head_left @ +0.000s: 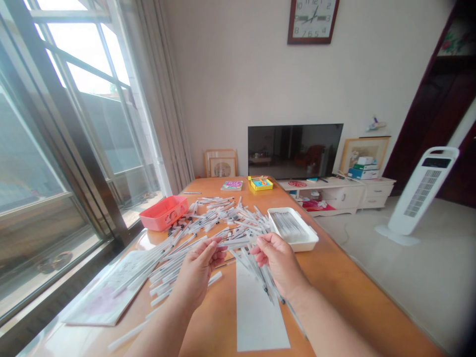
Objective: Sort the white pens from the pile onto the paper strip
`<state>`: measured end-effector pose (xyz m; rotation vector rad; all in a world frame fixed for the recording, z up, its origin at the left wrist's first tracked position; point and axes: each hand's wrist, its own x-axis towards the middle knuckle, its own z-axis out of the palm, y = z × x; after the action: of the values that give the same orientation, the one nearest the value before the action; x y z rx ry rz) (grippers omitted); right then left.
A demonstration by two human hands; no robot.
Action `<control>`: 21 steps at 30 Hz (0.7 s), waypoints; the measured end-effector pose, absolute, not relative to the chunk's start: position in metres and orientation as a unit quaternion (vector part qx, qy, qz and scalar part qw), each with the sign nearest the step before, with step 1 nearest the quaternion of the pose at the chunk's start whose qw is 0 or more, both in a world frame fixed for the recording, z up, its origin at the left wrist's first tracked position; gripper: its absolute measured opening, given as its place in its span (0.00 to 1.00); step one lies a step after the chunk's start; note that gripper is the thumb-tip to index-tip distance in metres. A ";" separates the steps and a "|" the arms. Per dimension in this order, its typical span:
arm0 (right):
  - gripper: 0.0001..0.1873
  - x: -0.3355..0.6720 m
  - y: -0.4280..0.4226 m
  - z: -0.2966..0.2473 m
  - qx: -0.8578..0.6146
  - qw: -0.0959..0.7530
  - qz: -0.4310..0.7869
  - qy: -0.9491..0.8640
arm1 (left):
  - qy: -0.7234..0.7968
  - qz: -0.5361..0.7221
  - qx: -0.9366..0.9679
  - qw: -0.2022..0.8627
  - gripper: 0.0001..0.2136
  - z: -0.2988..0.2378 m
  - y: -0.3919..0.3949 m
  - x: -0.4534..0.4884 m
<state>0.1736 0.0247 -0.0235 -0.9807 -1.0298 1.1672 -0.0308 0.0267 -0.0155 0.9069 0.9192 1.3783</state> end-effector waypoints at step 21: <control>0.17 0.181 0.025 -0.017 -0.388 0.656 0.539 -0.359 | 0.341 0.586 0.371 0.635 0.13 -0.020 0.032 -0.031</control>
<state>0.1812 0.0253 -0.0169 -0.8789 -0.8134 1.2219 -0.0309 0.0318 -0.0197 0.8476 0.7787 1.3400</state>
